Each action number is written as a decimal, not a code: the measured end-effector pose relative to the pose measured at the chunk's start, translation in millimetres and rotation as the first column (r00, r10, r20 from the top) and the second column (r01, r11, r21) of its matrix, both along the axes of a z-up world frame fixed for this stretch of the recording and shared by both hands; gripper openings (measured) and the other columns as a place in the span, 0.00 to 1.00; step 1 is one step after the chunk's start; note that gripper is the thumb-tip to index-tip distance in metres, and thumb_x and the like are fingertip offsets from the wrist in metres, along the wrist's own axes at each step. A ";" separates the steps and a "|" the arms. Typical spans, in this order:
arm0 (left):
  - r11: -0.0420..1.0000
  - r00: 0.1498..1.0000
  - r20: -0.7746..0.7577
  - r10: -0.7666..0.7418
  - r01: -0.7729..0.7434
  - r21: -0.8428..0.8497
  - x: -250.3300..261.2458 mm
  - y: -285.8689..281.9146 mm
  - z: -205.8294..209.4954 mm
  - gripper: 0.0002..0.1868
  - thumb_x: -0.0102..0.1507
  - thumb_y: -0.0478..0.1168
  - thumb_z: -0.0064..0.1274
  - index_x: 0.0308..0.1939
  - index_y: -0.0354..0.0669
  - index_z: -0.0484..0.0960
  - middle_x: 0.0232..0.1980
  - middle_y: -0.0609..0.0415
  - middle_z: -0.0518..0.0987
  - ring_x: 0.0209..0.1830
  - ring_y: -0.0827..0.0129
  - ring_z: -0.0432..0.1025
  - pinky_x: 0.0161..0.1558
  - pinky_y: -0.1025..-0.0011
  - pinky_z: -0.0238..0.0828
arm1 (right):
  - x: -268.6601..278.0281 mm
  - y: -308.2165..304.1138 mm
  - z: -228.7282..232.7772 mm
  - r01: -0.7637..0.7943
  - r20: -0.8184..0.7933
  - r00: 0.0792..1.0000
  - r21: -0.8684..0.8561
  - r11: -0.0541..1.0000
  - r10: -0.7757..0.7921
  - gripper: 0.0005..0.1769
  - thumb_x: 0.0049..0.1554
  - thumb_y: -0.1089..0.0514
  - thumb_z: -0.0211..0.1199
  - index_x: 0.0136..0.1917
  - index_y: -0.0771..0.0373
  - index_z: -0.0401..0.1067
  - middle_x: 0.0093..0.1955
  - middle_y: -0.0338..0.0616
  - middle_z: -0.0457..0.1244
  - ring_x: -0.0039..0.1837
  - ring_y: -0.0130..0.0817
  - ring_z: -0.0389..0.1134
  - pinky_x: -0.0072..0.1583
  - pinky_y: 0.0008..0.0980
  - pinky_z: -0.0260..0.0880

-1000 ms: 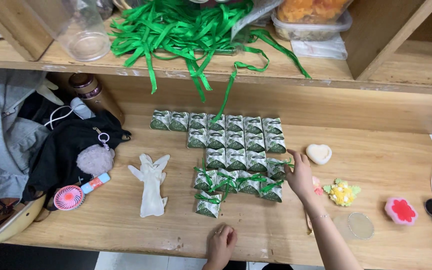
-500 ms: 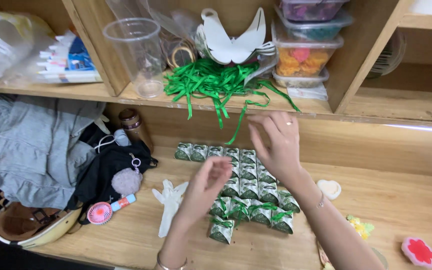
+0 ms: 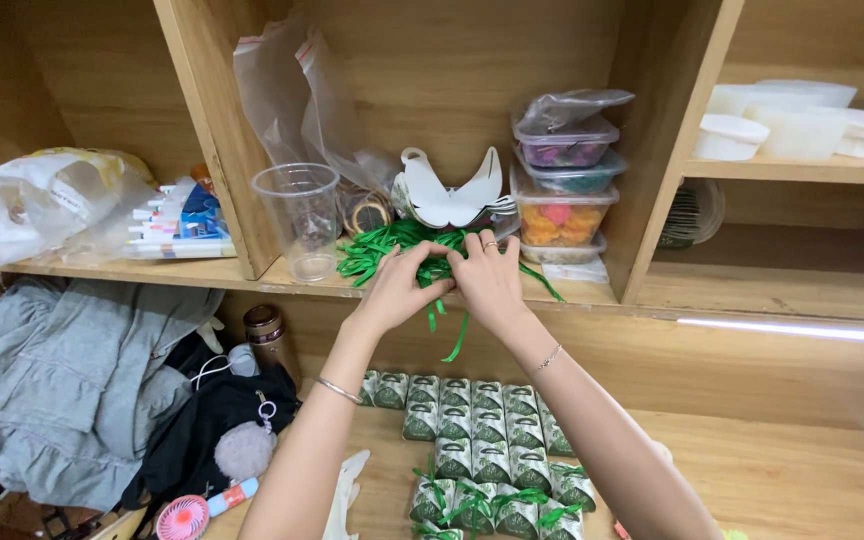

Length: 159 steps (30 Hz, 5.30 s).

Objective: Tying green ribbons around small triangular-wrapped packages on a workshop bench.

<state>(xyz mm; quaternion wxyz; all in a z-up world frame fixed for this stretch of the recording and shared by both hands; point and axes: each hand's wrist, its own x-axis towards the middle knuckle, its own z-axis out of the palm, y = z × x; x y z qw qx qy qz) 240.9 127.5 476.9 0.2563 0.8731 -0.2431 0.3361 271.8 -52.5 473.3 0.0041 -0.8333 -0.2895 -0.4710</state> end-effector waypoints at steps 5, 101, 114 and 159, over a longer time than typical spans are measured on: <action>1.000 0.997 0.072 -0.016 0.017 -0.024 7.2 -2.9 -6.5 0.22 0.58 0.56 0.62 0.52 0.51 0.82 0.40 0.48 0.84 0.45 0.56 0.77 0.67 0.54 0.58 | 8.4 -9.8 -4.8 -0.058 0.025 0.998 0.009 0.998 0.057 0.10 0.45 0.54 0.71 0.42 0.53 0.79 0.47 0.42 0.64 0.59 0.44 0.63 0.56 0.53 0.55; 0.868 0.908 -0.398 -0.133 -0.087 -0.489 -115.8 -148.5 -325.9 0.05 0.66 0.36 0.61 0.40 0.39 0.82 0.42 0.54 0.76 0.32 0.69 0.79 0.34 0.70 0.75 | -243.6 -257.1 -264.5 0.580 -0.356 0.700 0.789 -0.202 0.619 0.04 0.62 0.67 0.64 0.50 0.70 0.72 0.43 0.49 0.70 0.46 0.36 0.74 0.53 0.34 0.77; 0.755 0.657 -0.718 -0.229 -0.346 -0.557 -200.2 -141.5 -434.0 0.10 0.64 0.37 0.61 0.46 0.34 0.84 0.38 0.50 0.85 0.32 0.73 0.79 0.35 0.73 0.74 | -217.1 -118.2 -418.9 0.425 -0.813 0.454 0.558 0.713 0.365 0.05 0.50 0.64 0.70 0.42 0.66 0.78 0.38 0.49 0.71 0.38 0.37 0.72 0.43 0.35 0.71; 0.182 0.469 -0.317 -0.824 -0.311 -0.933 -177.0 -115.5 -295.3 0.15 0.67 0.32 0.55 0.57 0.35 0.74 0.54 0.45 0.83 0.53 0.69 0.79 0.57 0.73 0.76 | -205.1 -209.8 -301.5 0.645 0.025 -0.005 0.764 -0.016 1.000 0.19 0.59 0.68 0.60 0.64 0.74 0.72 0.60 0.60 0.70 0.59 0.45 0.75 0.60 0.38 0.76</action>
